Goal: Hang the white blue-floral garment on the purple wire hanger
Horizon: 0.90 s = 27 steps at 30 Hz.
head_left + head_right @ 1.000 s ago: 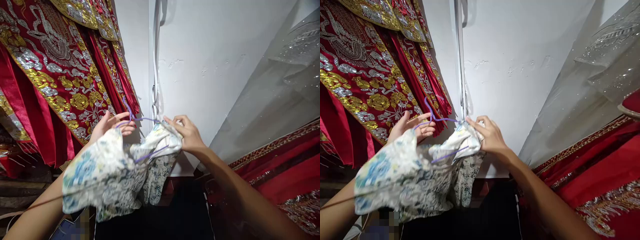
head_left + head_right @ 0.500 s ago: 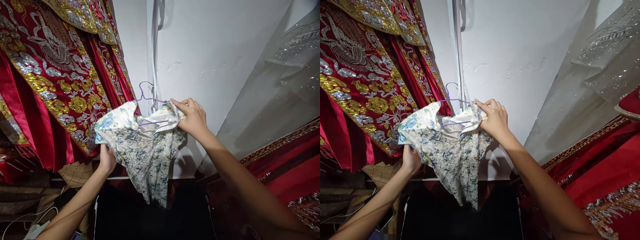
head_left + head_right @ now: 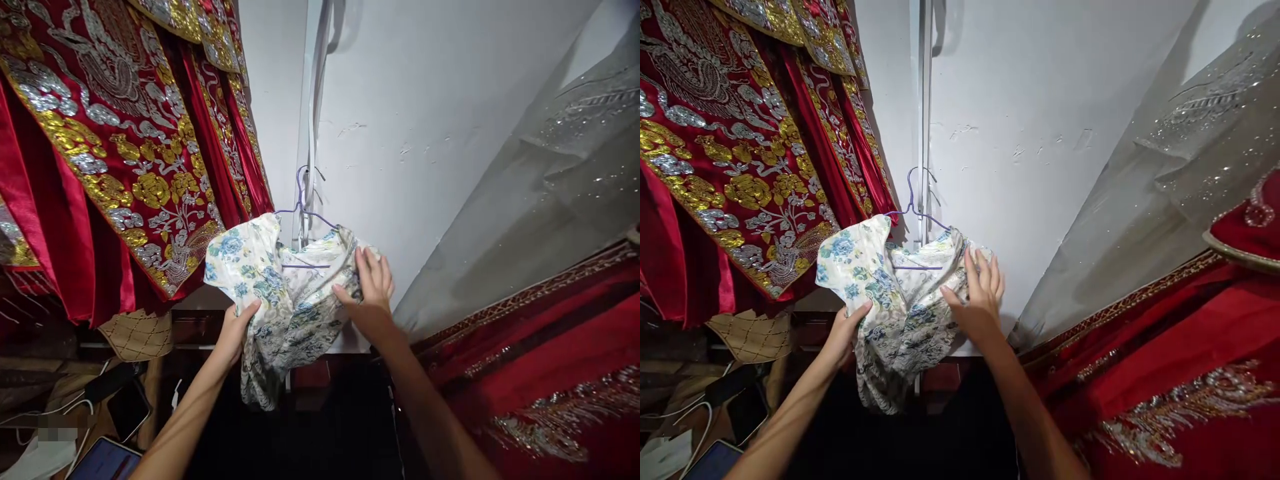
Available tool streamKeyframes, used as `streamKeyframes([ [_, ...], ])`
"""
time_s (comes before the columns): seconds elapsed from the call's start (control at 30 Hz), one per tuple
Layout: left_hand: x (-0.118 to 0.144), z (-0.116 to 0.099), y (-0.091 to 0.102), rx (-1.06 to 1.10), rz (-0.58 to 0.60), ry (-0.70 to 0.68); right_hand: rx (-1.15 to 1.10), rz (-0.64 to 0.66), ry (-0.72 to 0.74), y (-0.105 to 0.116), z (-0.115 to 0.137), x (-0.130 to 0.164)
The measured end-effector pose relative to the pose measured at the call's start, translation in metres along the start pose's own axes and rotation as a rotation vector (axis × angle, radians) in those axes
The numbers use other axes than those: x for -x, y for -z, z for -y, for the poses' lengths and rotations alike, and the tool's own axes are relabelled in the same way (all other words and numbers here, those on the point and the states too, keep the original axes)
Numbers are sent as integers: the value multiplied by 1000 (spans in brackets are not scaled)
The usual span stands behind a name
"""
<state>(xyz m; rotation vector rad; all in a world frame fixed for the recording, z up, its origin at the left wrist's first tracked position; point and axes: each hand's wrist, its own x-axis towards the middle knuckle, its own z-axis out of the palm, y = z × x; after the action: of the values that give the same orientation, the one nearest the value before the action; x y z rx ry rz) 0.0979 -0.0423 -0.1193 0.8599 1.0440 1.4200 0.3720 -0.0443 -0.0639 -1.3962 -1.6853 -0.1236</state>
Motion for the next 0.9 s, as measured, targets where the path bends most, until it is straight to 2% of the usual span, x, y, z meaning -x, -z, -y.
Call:
streamKeyframes([
  [0.07, 10, 6, 0, 21, 46, 95, -303, 49, -150, -26, 11, 33],
  [0.17, 29, 17, 4, 62, -35, 174, -777, 144, -529, -73, 28, 93],
  [0.23, 40, 21, 9, 64, -41, 194, -902, 220, -734, -97, 36, 127],
  [0.3, 47, 19, 11, 40, 19, 216, -980, 286, -815, -108, 41, 143],
  [0.37, 51, 15, 9, 42, 67, 236, -1029, 284, -808, -106, 43, 138],
  [0.47, 58, 10, 1, 121, 87, 261, -1018, 243, -681, -90, 47, 109],
  [0.57, 67, 12, -8, 249, 93, 265, -1014, 280, -576, -73, 56, 82],
  [0.63, 70, 14, -9, 329, 78, 285, -1029, 323, -557, -66, 60, 75],
  [0.7, 66, 18, -4, 366, 15, 324, -1025, 317, -557, -62, 60, 79],
  [0.77, 56, 25, 3, 355, -140, 319, -1024, 256, -598, -60, 57, 89],
  [0.83, 44, 36, 10, 308, -366, 192, -1036, 198, -671, -61, 53, 100],
  [0.9, 34, 51, 11, 195, -561, -64, -1046, 194, -721, -65, 50, 108],
])
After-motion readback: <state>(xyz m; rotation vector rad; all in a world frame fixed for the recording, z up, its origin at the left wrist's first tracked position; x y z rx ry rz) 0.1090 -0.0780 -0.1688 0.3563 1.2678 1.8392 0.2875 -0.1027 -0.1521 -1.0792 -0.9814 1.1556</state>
